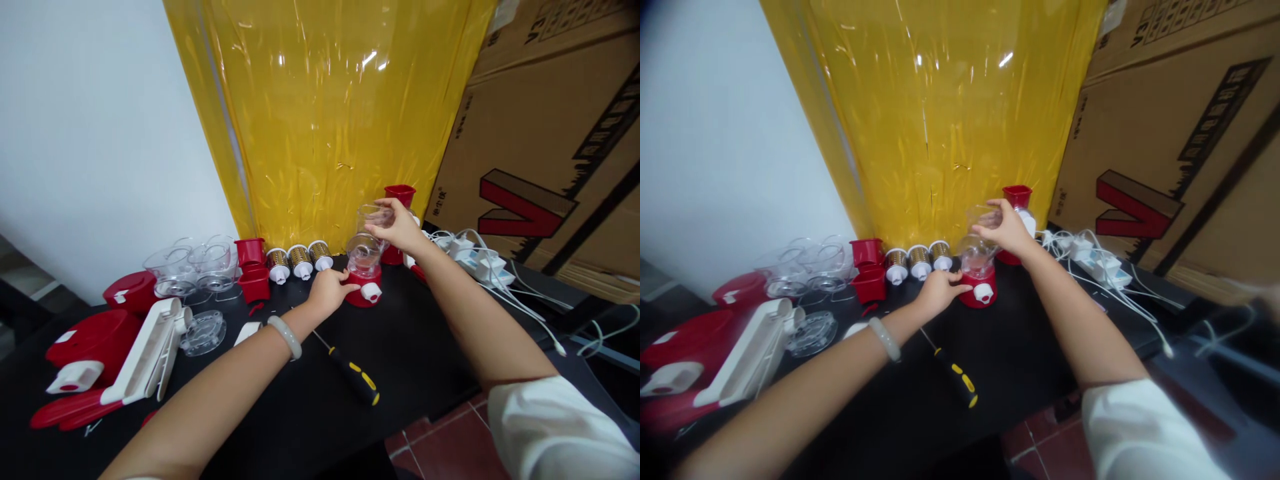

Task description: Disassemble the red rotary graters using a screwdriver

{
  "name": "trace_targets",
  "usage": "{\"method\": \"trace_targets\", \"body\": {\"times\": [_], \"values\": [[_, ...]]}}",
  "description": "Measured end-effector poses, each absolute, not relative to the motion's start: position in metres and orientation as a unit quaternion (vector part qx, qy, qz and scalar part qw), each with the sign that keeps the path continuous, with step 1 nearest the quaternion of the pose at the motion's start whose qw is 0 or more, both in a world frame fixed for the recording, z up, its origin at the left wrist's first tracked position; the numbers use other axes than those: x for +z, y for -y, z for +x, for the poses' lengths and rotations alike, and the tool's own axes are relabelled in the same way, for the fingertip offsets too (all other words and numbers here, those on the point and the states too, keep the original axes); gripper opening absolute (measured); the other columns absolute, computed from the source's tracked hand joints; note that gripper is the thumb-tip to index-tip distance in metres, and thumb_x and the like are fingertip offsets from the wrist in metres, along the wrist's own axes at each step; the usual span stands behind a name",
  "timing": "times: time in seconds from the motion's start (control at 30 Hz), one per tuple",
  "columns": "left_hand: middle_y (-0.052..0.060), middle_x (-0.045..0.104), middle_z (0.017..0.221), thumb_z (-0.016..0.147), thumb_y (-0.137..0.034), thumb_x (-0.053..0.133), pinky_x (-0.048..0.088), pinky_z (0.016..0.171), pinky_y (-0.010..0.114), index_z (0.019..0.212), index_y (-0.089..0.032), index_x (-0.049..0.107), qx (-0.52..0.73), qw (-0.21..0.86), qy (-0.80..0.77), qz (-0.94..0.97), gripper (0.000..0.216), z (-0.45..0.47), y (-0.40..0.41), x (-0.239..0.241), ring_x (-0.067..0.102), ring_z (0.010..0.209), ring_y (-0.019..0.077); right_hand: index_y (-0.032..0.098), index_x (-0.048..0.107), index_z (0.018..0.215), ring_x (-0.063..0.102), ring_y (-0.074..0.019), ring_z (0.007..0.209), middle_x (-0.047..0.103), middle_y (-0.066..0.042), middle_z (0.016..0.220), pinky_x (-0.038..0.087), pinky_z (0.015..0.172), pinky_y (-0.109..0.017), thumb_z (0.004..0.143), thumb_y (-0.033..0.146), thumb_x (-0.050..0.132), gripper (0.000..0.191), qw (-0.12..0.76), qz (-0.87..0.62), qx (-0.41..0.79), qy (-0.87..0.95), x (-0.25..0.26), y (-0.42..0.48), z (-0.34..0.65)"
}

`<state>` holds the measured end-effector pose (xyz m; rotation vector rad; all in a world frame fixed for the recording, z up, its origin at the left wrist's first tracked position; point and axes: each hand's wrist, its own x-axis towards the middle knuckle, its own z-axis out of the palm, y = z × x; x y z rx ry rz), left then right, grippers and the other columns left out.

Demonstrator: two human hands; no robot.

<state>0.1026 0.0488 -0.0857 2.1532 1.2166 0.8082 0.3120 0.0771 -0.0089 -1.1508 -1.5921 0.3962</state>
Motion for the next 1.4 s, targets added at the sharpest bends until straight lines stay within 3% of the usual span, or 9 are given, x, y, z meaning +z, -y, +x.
{"method": "trace_targets", "body": {"times": [0.13,0.23,0.37,0.5,0.6,0.9,1.07,1.17,1.4], "values": [[0.013,0.071,0.113,0.073,-0.035,0.077,0.046,0.097,0.038,0.104,-0.015,0.074,0.335,0.277,-0.434,0.789,0.036,0.102,-0.045,-0.085,0.064,0.110,0.0284,0.023,0.048,0.114,0.067,-0.0246,0.102,0.070,-0.010,0.108,0.051,0.092,-0.047,0.059,0.048,0.081,0.069,0.583,-0.366,0.307,0.657,-0.016,-0.087,0.316],[0.014,0.068,0.121,0.065,-0.039,0.082,0.044,0.101,0.040,0.114,-0.016,0.069,0.364,0.298,-0.432,0.770,0.056,0.101,-0.047,-0.087,0.061,0.115,0.0301,0.026,0.052,0.104,0.067,-0.0230,0.103,0.071,-0.006,0.106,0.048,0.098,-0.048,0.058,0.042,0.085,0.059,0.603,-0.316,0.362,0.637,-0.015,-0.090,0.319],[0.019,0.055,0.137,0.052,-0.040,0.089,0.038,0.108,0.044,0.133,-0.015,0.054,0.384,0.349,-0.409,0.750,0.092,0.105,-0.058,-0.094,0.052,0.127,0.0334,0.027,0.055,0.102,0.066,-0.0232,0.106,0.071,-0.004,0.105,0.045,0.103,-0.050,0.059,0.041,0.085,0.055,0.627,-0.301,0.371,0.615,-0.007,-0.080,0.328],[0.019,0.050,0.141,0.046,-0.036,0.092,0.034,0.111,0.047,0.138,-0.017,0.046,0.382,0.398,-0.369,0.748,0.105,0.113,-0.068,-0.097,0.047,0.130,0.0337,0.028,0.056,0.104,0.064,-0.0255,0.111,0.070,-0.005,0.109,0.043,0.105,-0.052,0.060,0.043,0.085,0.055,0.630,-0.311,0.349,0.620,0.002,-0.054,0.342],[0.020,0.054,0.137,0.044,-0.034,0.093,0.035,0.110,0.048,0.135,-0.015,0.050,0.379,0.411,-0.370,0.742,0.102,0.119,-0.069,-0.093,0.051,0.127,0.0341,0.029,0.056,0.109,0.062,-0.0276,0.114,0.068,-0.007,0.114,0.044,0.104,-0.053,0.063,0.045,0.082,0.055,0.624,-0.325,0.327,0.631,0.005,-0.029,0.350],[0.014,0.069,0.114,0.057,-0.035,0.087,0.050,0.097,0.042,0.110,-0.015,0.065,0.401,0.395,-0.361,0.743,0.061,0.086,-0.024,-0.050,0.066,0.103,0.0268,0.032,0.054,0.120,0.056,-0.0324,0.123,0.065,-0.009,0.124,0.042,0.106,-0.055,0.070,0.056,0.072,0.057,0.646,-0.318,0.260,0.644,0.011,0.023,0.366],[0.012,0.069,0.116,0.055,-0.038,0.087,0.053,0.093,0.043,0.120,-0.017,0.061,0.447,0.346,-0.447,0.693,0.073,-0.009,0.027,0.018,0.067,0.103,0.0265,0.031,0.055,0.118,0.058,-0.0323,0.120,0.066,-0.010,0.122,0.043,0.105,-0.055,0.071,0.054,0.072,0.055,0.631,-0.320,0.286,0.646,0.008,0.031,0.352],[0.009,0.071,0.111,0.059,-0.040,0.085,0.055,0.088,0.043,0.118,-0.020,0.064,0.500,0.281,-0.519,0.634,0.066,-0.083,0.051,0.057,0.068,0.099,0.0268,0.029,0.055,0.113,0.063,-0.0310,0.113,0.068,-0.009,0.117,0.045,0.102,-0.056,0.068,0.047,0.079,0.054,0.614,-0.320,0.335,0.638,-0.010,0.023,0.330],[0.007,0.069,0.114,0.060,-0.039,0.083,0.055,0.070,0.022,0.113,-0.015,0.065,0.607,0.175,-0.613,0.474,0.061,-0.230,0.044,0.087,0.066,0.093,0.0160,0.026,0.051,0.103,0.063,-0.0264,0.112,0.069,-0.009,0.112,0.046,0.102,-0.053,0.058,0.040,0.087,0.059,0.581,-0.337,0.398,0.625,-0.062,-0.011,0.290]]}}
